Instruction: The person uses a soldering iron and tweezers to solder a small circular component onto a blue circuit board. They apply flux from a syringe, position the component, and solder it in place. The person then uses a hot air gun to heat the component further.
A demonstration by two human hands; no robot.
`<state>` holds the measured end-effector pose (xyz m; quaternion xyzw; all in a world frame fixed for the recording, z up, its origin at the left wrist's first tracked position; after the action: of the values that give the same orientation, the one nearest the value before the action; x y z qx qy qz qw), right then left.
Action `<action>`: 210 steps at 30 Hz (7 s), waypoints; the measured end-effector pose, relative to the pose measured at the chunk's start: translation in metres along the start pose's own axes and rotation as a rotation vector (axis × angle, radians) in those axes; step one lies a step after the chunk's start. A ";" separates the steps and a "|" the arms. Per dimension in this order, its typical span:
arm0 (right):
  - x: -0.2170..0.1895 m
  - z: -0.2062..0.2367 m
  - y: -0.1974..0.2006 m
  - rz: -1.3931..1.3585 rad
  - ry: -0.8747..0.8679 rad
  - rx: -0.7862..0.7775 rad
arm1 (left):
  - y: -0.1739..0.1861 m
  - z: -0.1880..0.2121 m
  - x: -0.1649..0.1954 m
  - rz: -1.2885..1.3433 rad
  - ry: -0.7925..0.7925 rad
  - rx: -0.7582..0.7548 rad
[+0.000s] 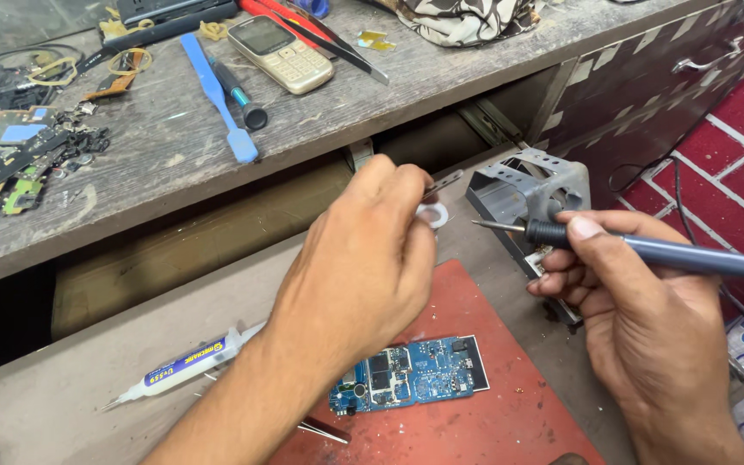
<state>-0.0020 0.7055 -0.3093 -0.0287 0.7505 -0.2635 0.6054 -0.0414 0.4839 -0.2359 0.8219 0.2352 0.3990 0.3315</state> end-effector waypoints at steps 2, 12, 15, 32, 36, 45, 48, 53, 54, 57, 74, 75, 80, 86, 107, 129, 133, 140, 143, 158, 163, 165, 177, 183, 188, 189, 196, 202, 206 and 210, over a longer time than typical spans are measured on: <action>0.001 0.001 0.000 0.030 -0.031 -0.018 | -0.012 -0.004 -0.003 -0.011 -0.004 -0.018; -0.004 -0.001 0.004 0.120 0.062 -0.028 | -0.023 -0.004 -0.003 0.025 -0.023 0.052; -0.002 -0.003 0.011 0.061 0.059 -0.008 | -0.019 0.002 0.002 0.162 0.009 0.038; 0.003 -0.006 0.021 -0.060 0.018 -0.020 | -0.025 0.000 0.011 0.089 -0.007 0.017; 0.002 -0.007 0.023 -0.024 0.017 -0.003 | -0.027 0.000 0.011 0.072 -0.013 0.010; 0.004 -0.007 0.025 -0.059 0.008 -0.016 | -0.030 0.001 0.012 0.058 -0.025 0.014; 0.004 -0.007 0.027 -0.059 0.002 -0.012 | -0.032 0.001 0.011 0.066 -0.009 0.002; 0.003 -0.007 0.027 -0.062 0.012 -0.025 | -0.027 0.000 0.008 0.010 -0.031 0.020; 0.002 -0.007 0.027 -0.066 0.013 -0.029 | -0.026 -0.001 0.006 -0.011 -0.038 0.025; 0.000 -0.005 0.025 -0.028 0.038 -0.034 | -0.026 -0.005 -0.010 0.086 0.072 -0.006; -0.008 0.001 0.022 0.002 0.062 -0.057 | -0.013 0.001 -0.017 0.067 0.150 0.001; -0.008 0.002 0.020 -0.023 0.058 -0.060 | -0.002 0.007 -0.013 0.113 0.112 0.049; -0.012 0.011 0.007 0.090 0.108 -0.102 | 0.023 0.041 -0.015 0.356 0.119 0.007; -0.013 0.032 0.002 0.491 0.180 -0.189 | 0.031 0.084 -0.053 0.400 0.308 -0.029; 0.085 0.081 0.046 0.716 -0.186 -0.335 | -0.019 0.132 -0.084 0.811 0.464 -0.113; 0.094 0.082 0.039 0.775 -0.174 -0.459 | -0.037 0.142 -0.090 0.748 0.545 -0.151; 0.093 0.084 0.032 0.725 -0.157 -0.495 | -0.037 0.141 -0.089 0.760 0.538 -0.153; 0.092 0.085 0.034 0.740 -0.101 -0.494 | -0.039 0.142 -0.088 0.778 0.535 -0.149; 0.090 0.085 0.036 0.792 -0.060 -0.499 | -0.042 0.143 -0.087 0.795 0.535 -0.153; 0.093 0.082 0.040 0.864 -0.117 -0.467 | -0.046 0.147 -0.086 0.811 0.539 -0.151; 0.093 0.083 0.039 0.842 -0.105 -0.506 | -0.047 0.147 -0.085 0.830 0.551 -0.151; 0.094 0.082 0.042 0.834 -0.115 -0.489 | -0.048 0.148 -0.085 0.830 0.564 -0.154; 0.095 0.082 0.049 0.830 -0.137 -0.477 | -0.053 0.149 -0.084 0.844 0.550 -0.148; 0.095 0.082 0.054 0.804 -0.115 -0.434 | -0.054 0.149 -0.084 0.854 0.543 -0.146; 0.095 0.083 0.060 0.823 -0.109 -0.410 | -0.056 0.150 -0.084 0.872 0.558 -0.150; 0.095 0.083 0.061 0.813 -0.116 -0.403 | -0.056 0.150 -0.085 0.874 0.567 -0.153; 0.096 0.083 0.063 0.711 -0.168 -0.360 | -0.052 0.149 -0.082 0.820 0.519 -0.140; 0.094 0.085 0.060 0.660 -0.162 -0.361 | -0.041 0.147 -0.083 0.824 0.514 -0.075; 0.097 0.084 0.068 0.700 -0.216 -0.311 | -0.039 0.148 -0.082 0.784 0.511 -0.082; 0.093 0.085 0.059 0.676 -0.122 -0.379 | -0.042 0.147 -0.078 0.736 0.484 -0.113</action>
<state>0.0680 0.6924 -0.4285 0.0932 0.7155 0.0961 0.6857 0.0281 0.4084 -0.3736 0.7145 -0.0245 0.6836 0.1470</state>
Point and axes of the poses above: each hand's wrist, its own z-axis away from the middle knuckle, its own y-axis out of the back of the hand, x = y × z, the point moved 9 cm from there along -z, towards the middle knuckle, and after that the axes turned 7 degrees about -z, right-handed, at the moved point
